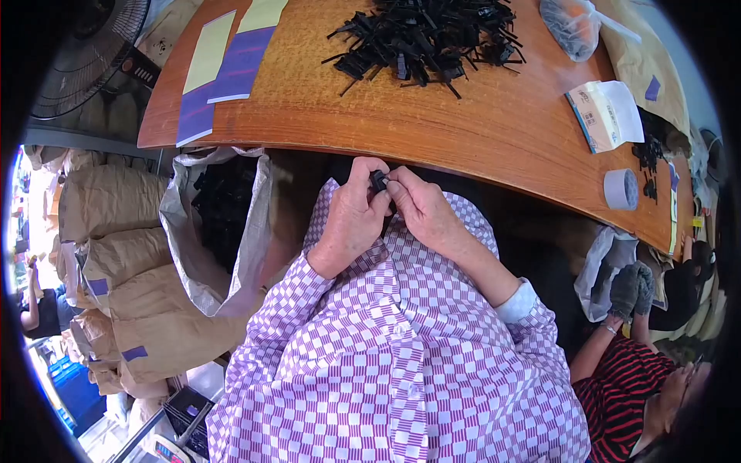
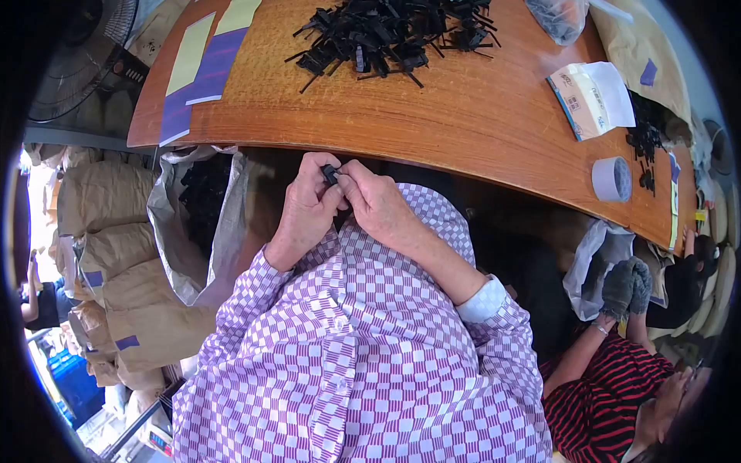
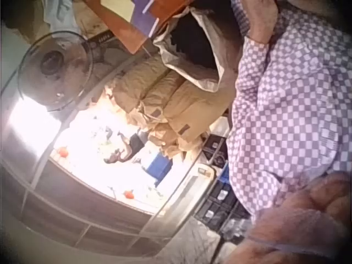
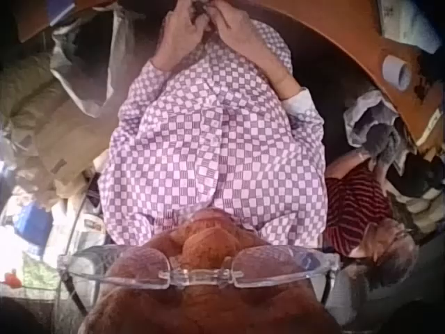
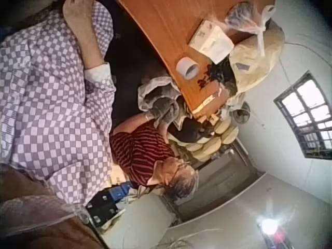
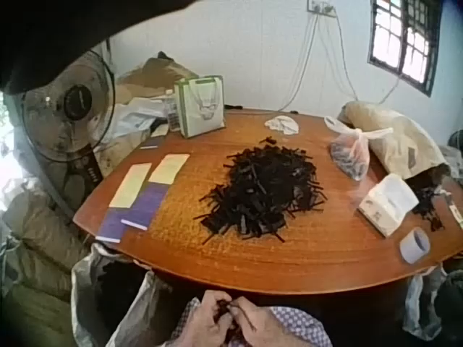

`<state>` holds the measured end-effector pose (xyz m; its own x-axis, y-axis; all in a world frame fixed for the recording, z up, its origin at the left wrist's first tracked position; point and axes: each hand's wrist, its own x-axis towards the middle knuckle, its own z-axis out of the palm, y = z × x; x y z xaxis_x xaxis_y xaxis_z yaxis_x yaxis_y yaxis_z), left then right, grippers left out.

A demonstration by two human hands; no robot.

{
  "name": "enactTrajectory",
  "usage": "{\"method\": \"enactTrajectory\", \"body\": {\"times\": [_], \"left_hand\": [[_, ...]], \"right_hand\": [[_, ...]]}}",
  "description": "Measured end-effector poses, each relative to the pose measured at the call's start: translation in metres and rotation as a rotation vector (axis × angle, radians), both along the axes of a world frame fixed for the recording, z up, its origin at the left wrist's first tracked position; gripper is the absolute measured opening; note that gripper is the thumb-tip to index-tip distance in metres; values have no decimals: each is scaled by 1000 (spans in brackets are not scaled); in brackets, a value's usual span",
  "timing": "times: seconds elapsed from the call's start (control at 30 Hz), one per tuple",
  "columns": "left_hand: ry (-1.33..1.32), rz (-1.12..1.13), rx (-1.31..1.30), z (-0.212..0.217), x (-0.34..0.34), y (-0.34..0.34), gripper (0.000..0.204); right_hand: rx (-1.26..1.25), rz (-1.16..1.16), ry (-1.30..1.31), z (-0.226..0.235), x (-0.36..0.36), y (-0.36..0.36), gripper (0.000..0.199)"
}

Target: Sorting and inspecting small black plastic components on a wooden table.

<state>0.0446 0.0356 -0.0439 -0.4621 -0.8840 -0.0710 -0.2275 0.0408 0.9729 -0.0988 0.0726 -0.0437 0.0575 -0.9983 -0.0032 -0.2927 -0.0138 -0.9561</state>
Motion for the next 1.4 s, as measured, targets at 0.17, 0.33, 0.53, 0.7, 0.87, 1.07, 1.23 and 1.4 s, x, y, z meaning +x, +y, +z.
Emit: {"method": "enactTrajectory", "body": {"times": [0.17,0.33,0.53,0.7,0.87,1.07,1.23,1.4], "left_hand": [[-251,62,-433,7,-5,2,25],[-180,65,-432,4,-7,-1,27],[498,93,102,7,6,-11,25],[752,47,560,33,10,-10,35],[731,-42,599,25,15,-9,43],[679,-337,715,28,15,-9,46],[631,-316,720,24,12,-10,43],[346,-316,366,18,7,-8,45]], "right_hand": [[-48,-27,42,0,2,-1,17],[-40,-99,-64,-2,5,0,17],[19,-91,-344,0,-3,0,23],[153,-31,-644,6,-6,1,21],[126,-31,-709,6,-10,1,20],[226,82,-925,-3,-20,-2,25],[244,105,-834,-3,-20,-5,29],[244,2,-606,-4,-21,-6,22]]}}
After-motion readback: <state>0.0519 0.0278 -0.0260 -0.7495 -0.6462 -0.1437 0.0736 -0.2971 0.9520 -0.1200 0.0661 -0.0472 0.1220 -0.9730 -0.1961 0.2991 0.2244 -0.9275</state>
